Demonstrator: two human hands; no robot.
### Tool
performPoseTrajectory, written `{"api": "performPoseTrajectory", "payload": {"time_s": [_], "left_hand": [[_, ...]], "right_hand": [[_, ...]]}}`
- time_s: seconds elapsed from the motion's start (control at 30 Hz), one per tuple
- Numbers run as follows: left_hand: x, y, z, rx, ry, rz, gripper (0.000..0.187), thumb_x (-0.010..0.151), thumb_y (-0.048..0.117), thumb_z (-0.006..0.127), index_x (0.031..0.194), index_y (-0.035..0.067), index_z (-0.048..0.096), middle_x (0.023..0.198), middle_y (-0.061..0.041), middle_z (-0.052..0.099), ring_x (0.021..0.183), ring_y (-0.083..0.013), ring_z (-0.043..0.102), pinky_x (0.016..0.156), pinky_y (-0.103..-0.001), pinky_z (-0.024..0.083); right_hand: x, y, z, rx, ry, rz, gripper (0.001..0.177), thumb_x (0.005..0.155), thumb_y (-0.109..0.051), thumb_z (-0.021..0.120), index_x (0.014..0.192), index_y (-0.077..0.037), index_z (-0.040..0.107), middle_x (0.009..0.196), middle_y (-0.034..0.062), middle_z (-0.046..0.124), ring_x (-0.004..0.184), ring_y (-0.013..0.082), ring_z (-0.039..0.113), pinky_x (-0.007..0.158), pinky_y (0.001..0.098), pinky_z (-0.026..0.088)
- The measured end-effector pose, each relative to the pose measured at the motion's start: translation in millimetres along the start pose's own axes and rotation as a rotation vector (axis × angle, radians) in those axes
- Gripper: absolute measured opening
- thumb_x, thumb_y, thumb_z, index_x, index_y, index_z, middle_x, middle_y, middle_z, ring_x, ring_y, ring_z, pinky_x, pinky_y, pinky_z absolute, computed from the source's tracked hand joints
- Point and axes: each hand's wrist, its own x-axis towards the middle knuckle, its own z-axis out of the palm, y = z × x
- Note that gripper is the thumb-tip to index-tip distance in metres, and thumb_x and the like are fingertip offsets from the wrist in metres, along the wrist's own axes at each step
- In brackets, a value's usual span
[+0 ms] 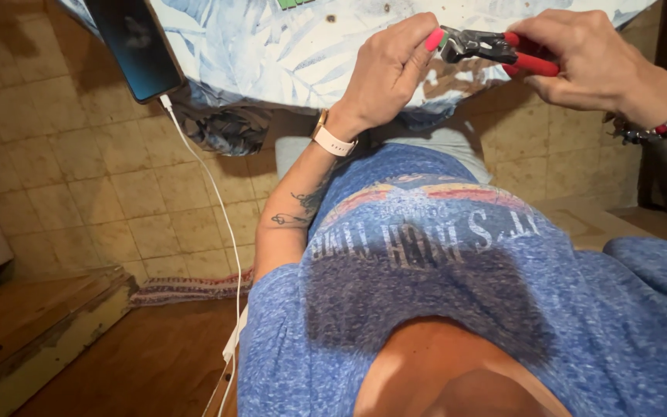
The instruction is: Cutting small green mosaic tiles into smaller pieces using a tile nipper
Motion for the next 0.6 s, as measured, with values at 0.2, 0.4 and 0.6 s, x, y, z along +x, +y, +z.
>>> {"api": "performPoseTrajectory", "payload": {"time_s": [0.2, 0.4, 0.6], "left_hand": [[-1.7, -2.8, 2.0, 0.056, 0.006, -0.006, 0.032, 0.092, 0.029, 0.021, 0.074, 0.008, 0.038, 0.061, -0.003, 0.037, 0.051, -0.0165, 0.037, 0.049, -0.028, 0.029], [-2.0, -1.6, 3.0, 0.115, 0.047, -0.021, 0.027, 0.091, 0.026, 0.024, 0.076, 0.008, 0.039, 0.065, -0.002, 0.039, 0.055, -0.0176, 0.040, 0.048, -0.028, 0.030], [-2.9, -1.1, 3.4, 0.070, 0.040, -0.004, 0.029, 0.092, 0.027, 0.023, 0.075, 0.008, 0.037, 0.063, -0.002, 0.037, 0.053, -0.0161, 0.037, 0.048, -0.028, 0.029]], "right_hand": [[0.5, 1.0, 0.1, -0.004, 0.010, -0.001, 0.054, 0.063, -0.007, 0.057, 0.116, 0.003, 0.053, 0.093, 0.0192, 0.057, 0.076, 0.0326, 0.055, 0.068, 0.0359, 0.042], [3.1, -2.8, -2.4, 0.014, 0.017, -0.004, 0.049, 0.065, -0.007, 0.056, 0.113, 0.003, 0.053, 0.089, 0.0187, 0.057, 0.074, 0.0332, 0.054, 0.068, 0.0358, 0.041], [0.3, 3.9, 2.5, -0.051, 0.036, -0.026, 0.051, 0.063, -0.008, 0.057, 0.112, 0.002, 0.054, 0.090, 0.0181, 0.058, 0.075, 0.0323, 0.055, 0.067, 0.0350, 0.043]]}}
